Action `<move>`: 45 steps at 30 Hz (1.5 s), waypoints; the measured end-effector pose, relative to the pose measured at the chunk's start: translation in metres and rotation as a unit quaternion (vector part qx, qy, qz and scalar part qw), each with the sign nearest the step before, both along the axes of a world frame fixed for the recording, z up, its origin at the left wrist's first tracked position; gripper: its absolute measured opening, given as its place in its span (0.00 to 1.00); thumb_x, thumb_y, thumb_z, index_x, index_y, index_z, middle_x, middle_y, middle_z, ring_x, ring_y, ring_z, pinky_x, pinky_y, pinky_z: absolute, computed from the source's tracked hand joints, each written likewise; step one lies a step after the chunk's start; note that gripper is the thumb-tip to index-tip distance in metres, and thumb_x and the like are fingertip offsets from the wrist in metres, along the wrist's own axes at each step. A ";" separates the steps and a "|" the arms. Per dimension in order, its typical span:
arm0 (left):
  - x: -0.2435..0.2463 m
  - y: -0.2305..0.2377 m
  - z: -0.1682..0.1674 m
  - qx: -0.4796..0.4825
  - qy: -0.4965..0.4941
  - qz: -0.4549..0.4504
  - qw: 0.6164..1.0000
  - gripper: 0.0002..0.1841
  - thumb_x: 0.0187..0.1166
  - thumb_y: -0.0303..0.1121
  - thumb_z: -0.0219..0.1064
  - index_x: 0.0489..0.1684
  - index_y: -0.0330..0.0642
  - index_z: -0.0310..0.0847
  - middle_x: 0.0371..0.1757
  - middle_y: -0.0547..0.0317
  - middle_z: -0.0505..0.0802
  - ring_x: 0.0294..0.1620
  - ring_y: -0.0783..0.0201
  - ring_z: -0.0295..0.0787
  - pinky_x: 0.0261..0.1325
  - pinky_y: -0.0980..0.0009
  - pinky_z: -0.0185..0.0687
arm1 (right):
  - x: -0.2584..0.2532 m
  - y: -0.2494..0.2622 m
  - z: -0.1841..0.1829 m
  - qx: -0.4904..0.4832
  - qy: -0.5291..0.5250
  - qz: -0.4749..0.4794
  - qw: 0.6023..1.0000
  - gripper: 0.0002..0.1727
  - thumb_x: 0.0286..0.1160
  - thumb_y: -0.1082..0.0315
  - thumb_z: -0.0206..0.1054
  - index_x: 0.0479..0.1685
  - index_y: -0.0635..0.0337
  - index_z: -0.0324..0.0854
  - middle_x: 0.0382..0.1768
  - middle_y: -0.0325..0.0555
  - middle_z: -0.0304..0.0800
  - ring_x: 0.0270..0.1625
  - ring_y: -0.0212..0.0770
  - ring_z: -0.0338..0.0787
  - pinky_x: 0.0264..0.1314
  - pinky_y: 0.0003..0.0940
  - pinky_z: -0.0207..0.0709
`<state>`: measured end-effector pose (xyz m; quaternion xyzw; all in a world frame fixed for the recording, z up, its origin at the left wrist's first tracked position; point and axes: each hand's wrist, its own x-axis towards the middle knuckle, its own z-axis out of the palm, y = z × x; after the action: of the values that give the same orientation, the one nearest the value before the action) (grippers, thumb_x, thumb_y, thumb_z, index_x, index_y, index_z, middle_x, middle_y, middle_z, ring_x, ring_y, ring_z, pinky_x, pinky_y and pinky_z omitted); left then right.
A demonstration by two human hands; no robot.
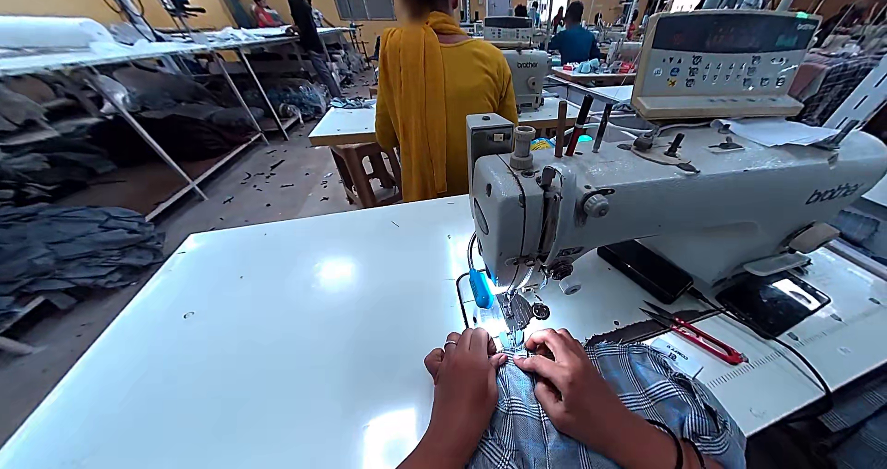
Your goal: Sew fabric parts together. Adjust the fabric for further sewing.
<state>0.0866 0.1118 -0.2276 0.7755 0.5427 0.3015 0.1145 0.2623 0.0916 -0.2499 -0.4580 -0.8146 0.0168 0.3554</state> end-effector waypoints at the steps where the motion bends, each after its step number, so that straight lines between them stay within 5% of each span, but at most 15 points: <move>1: -0.001 0.000 -0.004 0.030 -0.008 -0.008 0.999 0.07 0.72 0.29 0.72 0.40 0.35 0.88 0.41 0.43 0.92 0.49 0.38 0.90 0.53 0.34 0.69 | 0.000 0.000 -0.001 -0.003 0.009 -0.005 1.000 0.17 0.61 0.73 0.62 0.44 0.54 0.95 0.50 0.52 0.90 0.53 0.54 0.89 0.51 0.47 0.82; 5: 0.002 0.004 -0.020 0.168 0.003 -0.026 0.985 0.09 0.65 0.22 0.70 0.32 0.49 0.94 0.41 0.51 0.92 0.46 0.45 0.91 0.49 0.38 0.71 | 0.000 0.001 0.001 -0.018 0.055 -0.038 0.998 0.14 0.64 0.76 0.61 0.39 0.60 0.93 0.48 0.53 0.91 0.53 0.47 0.91 0.58 0.34 0.84; 9: 0.002 0.002 -0.025 0.249 0.039 -0.051 0.966 0.11 0.60 0.20 0.69 0.26 0.50 0.93 0.43 0.59 0.97 0.51 0.56 0.94 0.53 0.48 0.74 | 0.000 0.000 0.007 -0.077 0.124 -0.067 0.987 0.10 0.67 0.75 0.60 0.35 0.67 0.88 0.49 0.56 0.89 0.48 0.39 0.91 0.49 0.25 0.84; 14: 0.002 -0.001 -0.028 0.281 0.057 -0.063 0.956 0.10 0.60 0.20 0.68 0.25 0.47 0.94 0.42 0.63 0.99 0.46 0.63 0.97 0.53 0.54 0.77 | -0.003 0.002 0.022 -0.196 0.140 -0.070 0.968 0.16 0.74 0.60 0.68 0.34 0.68 0.87 0.54 0.59 0.85 0.56 0.41 0.86 0.58 0.28 0.78; 16: 0.002 -0.002 -0.029 0.285 0.058 -0.060 0.955 0.10 0.60 0.21 0.68 0.23 0.48 0.93 0.40 0.64 0.99 0.42 0.63 0.96 0.50 0.53 0.78 | -0.006 0.003 0.026 -0.224 0.122 -0.074 0.964 0.19 0.73 0.57 0.70 0.35 0.68 0.86 0.57 0.60 0.84 0.63 0.48 0.83 0.66 0.36 0.76; 19: 0.001 -0.003 -0.030 0.273 0.048 -0.060 0.959 0.10 0.62 0.23 0.68 0.26 0.49 0.95 0.39 0.64 0.98 0.42 0.62 0.96 0.51 0.50 0.76 | -0.010 0.006 0.029 -0.266 0.113 -0.087 0.953 0.16 0.73 0.62 0.68 0.35 0.71 0.86 0.62 0.63 0.82 0.69 0.55 0.80 0.73 0.49 0.70; 24: 0.000 -0.009 -0.031 0.272 0.049 -0.058 0.959 0.13 0.64 0.24 0.66 0.33 0.52 0.97 0.41 0.66 0.99 0.48 0.63 0.96 0.52 0.49 0.74 | -0.012 0.011 0.040 -0.331 0.110 -0.102 0.931 0.13 0.76 0.67 0.65 0.38 0.73 0.85 0.60 0.63 0.80 0.69 0.54 0.78 0.74 0.47 0.67; 29: -0.008 -0.016 -0.031 0.245 0.070 -0.075 0.964 0.16 0.67 0.26 0.63 0.42 0.55 0.96 0.54 0.67 0.98 0.56 0.63 0.95 0.54 0.44 0.74 | -0.012 0.008 0.012 -0.125 0.118 -0.096 0.980 0.11 0.69 0.71 0.69 0.47 0.69 0.86 0.50 0.59 0.88 0.50 0.49 0.88 0.54 0.37 0.82; 31: -0.009 -0.020 -0.029 0.223 0.084 -0.079 0.968 0.17 0.70 0.26 0.62 0.46 0.55 0.96 0.60 0.68 0.97 0.61 0.63 0.94 0.55 0.41 0.73 | -0.009 0.008 0.000 -0.034 0.075 -0.056 0.995 0.09 0.72 0.72 0.67 0.42 0.66 0.91 0.53 0.58 0.90 0.55 0.52 0.91 0.59 0.41 0.85; 34: -0.010 -0.023 -0.026 0.203 0.102 -0.078 0.971 0.18 0.70 0.25 0.62 0.51 0.53 0.94 0.63 0.67 0.96 0.65 0.61 0.92 0.57 0.38 0.72 | -0.001 0.006 -0.010 0.079 -0.043 0.013 0.996 0.12 0.76 0.77 0.60 0.46 0.65 0.91 0.55 0.54 0.95 0.63 0.47 0.93 0.70 0.31 0.81; 38: -0.011 -0.019 -0.028 0.200 0.095 -0.081 0.972 0.18 0.72 0.26 0.60 0.51 0.55 0.94 0.61 0.68 0.96 0.66 0.64 0.92 0.58 0.39 0.69 | 0.013 0.005 -0.011 0.084 -0.101 0.057 0.990 0.16 0.78 0.76 0.57 0.57 0.69 0.88 0.61 0.55 0.93 0.70 0.47 0.90 0.78 0.31 0.75; 45: -0.005 0.013 -0.029 0.204 0.074 -0.102 0.971 0.19 0.70 0.27 0.58 0.49 0.55 0.95 0.60 0.68 0.97 0.63 0.63 0.93 0.56 0.38 0.70 | 0.026 0.032 -0.006 0.076 -0.108 0.067 0.989 0.16 0.80 0.76 0.55 0.57 0.69 0.87 0.61 0.55 0.93 0.70 0.46 0.89 0.78 0.30 0.74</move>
<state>0.0814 0.1245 -0.2570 0.8538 0.3948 0.3347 -0.0562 0.2884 0.1240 -0.2557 -0.3729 -0.8763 -0.0708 0.2967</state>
